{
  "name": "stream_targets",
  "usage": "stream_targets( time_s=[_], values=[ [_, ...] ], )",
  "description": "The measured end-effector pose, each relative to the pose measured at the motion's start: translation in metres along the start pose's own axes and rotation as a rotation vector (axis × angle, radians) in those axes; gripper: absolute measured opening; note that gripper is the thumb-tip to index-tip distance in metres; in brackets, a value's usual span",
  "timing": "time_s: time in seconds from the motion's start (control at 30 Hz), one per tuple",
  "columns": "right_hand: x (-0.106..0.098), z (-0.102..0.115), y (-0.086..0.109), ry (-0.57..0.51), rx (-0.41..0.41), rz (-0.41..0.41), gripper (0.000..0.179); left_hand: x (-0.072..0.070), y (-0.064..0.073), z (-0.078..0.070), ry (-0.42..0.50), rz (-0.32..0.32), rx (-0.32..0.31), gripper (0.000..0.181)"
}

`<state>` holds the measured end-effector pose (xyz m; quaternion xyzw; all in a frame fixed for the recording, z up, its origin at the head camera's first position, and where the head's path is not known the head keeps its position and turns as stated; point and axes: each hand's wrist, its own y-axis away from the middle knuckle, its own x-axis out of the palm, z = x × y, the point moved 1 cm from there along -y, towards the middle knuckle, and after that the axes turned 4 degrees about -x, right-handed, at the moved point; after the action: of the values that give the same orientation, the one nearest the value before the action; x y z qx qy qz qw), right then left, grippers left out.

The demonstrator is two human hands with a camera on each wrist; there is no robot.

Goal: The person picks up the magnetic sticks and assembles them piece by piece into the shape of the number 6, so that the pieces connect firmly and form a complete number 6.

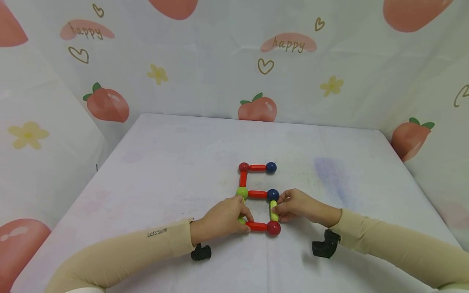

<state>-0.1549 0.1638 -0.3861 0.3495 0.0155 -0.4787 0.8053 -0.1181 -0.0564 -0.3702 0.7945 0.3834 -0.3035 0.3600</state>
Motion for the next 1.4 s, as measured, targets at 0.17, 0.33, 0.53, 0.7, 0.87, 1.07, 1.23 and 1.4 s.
stream_targets(
  time_s=[0.17,0.33,0.53,0.7,0.87,1.07,1.23,1.4],
  values=[
    [-0.002,0.000,0.001,-0.044,-0.002,0.027,0.030,0.001,0.000,0.000,0.001,-0.006,0.003,0.013],
    [-0.002,-0.001,0.002,-0.085,-0.011,0.057,0.028,0.001,-0.001,0.000,0.003,-0.005,-0.004,0.013],
    [-0.002,0.001,0.004,-0.095,-0.019,0.068,0.028,0.002,-0.002,0.000,-0.001,-0.007,-0.009,0.013],
    [-0.002,0.001,0.003,-0.092,-0.013,0.067,0.029,0.002,-0.002,0.000,-0.001,-0.006,-0.006,0.013],
    [-0.003,-0.001,0.002,-0.098,-0.015,0.079,0.030,0.002,-0.002,0.000,0.005,-0.003,-0.012,0.013],
    [-0.007,-0.002,-0.001,-0.051,0.003,0.090,0.035,0.002,-0.002,0.000,0.003,-0.003,-0.015,0.013],
    [-0.020,0.001,-0.004,0.037,0.010,0.064,0.044,0.002,-0.002,0.001,-0.010,-0.007,-0.005,0.013],
    [-0.039,0.008,-0.013,0.063,-0.031,-0.007,0.047,0.001,-0.001,0.000,-0.015,-0.007,0.000,0.013]
  ],
)
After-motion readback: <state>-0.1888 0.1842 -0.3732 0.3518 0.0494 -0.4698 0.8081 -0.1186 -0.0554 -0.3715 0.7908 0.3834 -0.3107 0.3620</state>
